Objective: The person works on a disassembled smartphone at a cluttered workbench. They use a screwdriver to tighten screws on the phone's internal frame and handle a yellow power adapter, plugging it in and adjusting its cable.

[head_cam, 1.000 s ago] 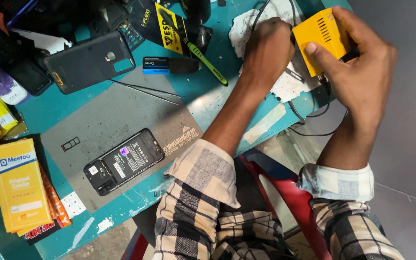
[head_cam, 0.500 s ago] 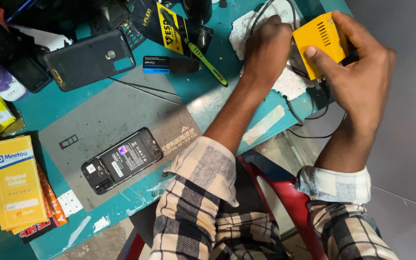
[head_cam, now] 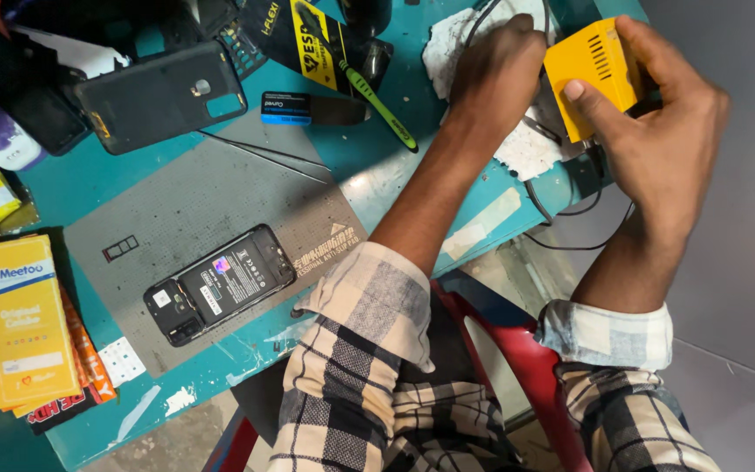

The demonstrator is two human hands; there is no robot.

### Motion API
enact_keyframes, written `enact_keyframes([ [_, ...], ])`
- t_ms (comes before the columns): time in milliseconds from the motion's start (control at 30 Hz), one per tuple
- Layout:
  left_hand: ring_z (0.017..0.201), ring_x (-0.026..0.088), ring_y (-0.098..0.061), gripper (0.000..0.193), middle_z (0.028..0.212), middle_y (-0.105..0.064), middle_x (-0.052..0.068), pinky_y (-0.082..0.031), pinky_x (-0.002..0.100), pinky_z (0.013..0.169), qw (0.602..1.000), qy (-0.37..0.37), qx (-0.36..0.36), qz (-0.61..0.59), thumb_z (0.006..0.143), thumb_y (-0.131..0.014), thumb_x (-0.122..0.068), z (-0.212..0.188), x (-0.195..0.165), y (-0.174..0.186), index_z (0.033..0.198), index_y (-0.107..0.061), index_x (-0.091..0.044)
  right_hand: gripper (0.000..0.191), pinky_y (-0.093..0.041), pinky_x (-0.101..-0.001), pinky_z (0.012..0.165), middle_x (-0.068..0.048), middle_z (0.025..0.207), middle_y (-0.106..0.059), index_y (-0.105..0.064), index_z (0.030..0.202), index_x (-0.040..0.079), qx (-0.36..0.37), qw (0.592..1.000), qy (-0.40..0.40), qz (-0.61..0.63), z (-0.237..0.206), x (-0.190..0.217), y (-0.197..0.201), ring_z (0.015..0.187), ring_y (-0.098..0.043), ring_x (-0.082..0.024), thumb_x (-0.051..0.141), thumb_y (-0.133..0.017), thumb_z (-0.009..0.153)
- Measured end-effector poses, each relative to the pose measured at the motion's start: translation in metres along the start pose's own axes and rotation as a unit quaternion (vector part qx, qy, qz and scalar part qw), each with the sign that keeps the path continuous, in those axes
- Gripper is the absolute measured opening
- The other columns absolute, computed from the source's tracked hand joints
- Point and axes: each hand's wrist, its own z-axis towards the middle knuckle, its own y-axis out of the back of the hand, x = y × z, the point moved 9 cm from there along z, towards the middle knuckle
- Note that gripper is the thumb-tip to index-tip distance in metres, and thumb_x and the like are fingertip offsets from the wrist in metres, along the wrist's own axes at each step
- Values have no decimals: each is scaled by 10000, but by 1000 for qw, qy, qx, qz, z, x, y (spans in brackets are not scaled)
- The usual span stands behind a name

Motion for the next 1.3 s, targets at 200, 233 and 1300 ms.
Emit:
enact_keyframes([
  [200, 987, 379, -707, 266, 1083, -689, 207, -596, 440, 846, 1000, -15, 13, 10, 662, -772, -1, -2, -1, 0, 924, -730, -3, 471, -561, -386, 1047, -247, 1316, -714, -637, 1382, -100, 3, 999, 37, -28, -2, 4, -2, 1209, -717, -294, 33, -854, 986],
  [233, 1002, 380, -707, 262, 1087, -686, 202, -597, 442, 860, 1000, -4, 26, 6, 700, -763, 8, -2, 1, -2, 958, -722, -4, 467, -561, -387, 1047, -249, 1316, -713, -635, 1384, -101, 4, 999, 39, -26, -3, 4, -2, 1211, -717, -296, 27, -848, 989],
  [1300, 1012, 364, -634, 215, 1020, -624, 109, -502, 461, 797, 930, -125, 283, -200, 730, -621, 123, -49, -42, 52, 856, -539, -30, 584, -566, -436, 833, -205, 1169, -722, -692, 1321, -14, 7, 976, 83, -201, -1, 32, -14, 967, -715, -356, 139, -944, 817],
])
